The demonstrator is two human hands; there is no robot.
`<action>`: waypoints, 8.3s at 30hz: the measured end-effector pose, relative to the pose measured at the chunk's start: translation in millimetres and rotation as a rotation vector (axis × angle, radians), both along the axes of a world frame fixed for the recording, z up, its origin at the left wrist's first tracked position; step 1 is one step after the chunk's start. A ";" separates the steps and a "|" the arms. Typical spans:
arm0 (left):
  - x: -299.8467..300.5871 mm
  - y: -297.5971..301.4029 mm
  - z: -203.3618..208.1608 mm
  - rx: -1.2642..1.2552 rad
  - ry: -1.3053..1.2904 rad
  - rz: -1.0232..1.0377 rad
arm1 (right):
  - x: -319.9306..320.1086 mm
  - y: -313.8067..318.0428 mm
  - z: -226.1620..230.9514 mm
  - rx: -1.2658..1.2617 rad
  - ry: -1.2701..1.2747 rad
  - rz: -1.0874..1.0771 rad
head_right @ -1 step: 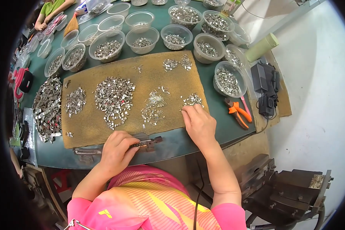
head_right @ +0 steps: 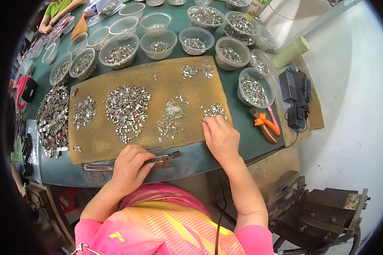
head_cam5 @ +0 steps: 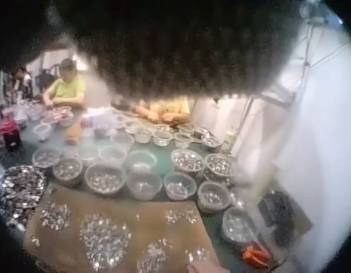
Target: The person sorts and aligns small metal parts onto a tray by hand, then processes them with a manual press.
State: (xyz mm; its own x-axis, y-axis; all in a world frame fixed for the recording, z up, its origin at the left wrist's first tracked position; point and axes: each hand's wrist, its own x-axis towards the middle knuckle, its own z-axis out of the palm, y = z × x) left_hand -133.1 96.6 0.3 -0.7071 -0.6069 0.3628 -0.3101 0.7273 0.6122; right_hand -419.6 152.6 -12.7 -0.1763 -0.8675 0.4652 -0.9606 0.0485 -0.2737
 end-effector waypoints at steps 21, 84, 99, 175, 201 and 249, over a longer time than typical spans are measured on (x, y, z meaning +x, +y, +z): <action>26.8 -10.4 9.6 0.127 0.113 0.039 | 61.2 12.3 22.8 0.095 -0.167 0.453; 59.4 -12.0 7.2 0.017 0.051 0.195 | 0.2 16.1 1.7 0.143 -0.203 -0.067; 129.9 -34.9 12.7 -0.124 0.023 0.509 | 7.1 13.9 4.3 0.153 0.014 -0.061; 138.5 -21.5 -2.1 -0.081 0.055 0.455 | 99.3 -29.1 26.8 0.383 -0.157 0.507; 51.3 0.4 -9.8 -0.068 0.088 0.052 | 122.6 2.5 20.0 0.115 -0.056 0.638; 201.4 -22.7 -9.9 -0.055 0.056 0.593 | 274.4 -140.4 3.0 0.255 -0.074 1.025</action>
State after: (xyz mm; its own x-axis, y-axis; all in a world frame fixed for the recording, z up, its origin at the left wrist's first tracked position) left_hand 68.3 73.9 -9.6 -0.2323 -0.8715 0.4318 -0.6409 0.4711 0.6060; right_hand -145.3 12.2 -9.8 0.6749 -0.6881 0.2666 -0.5561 -0.7118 -0.4291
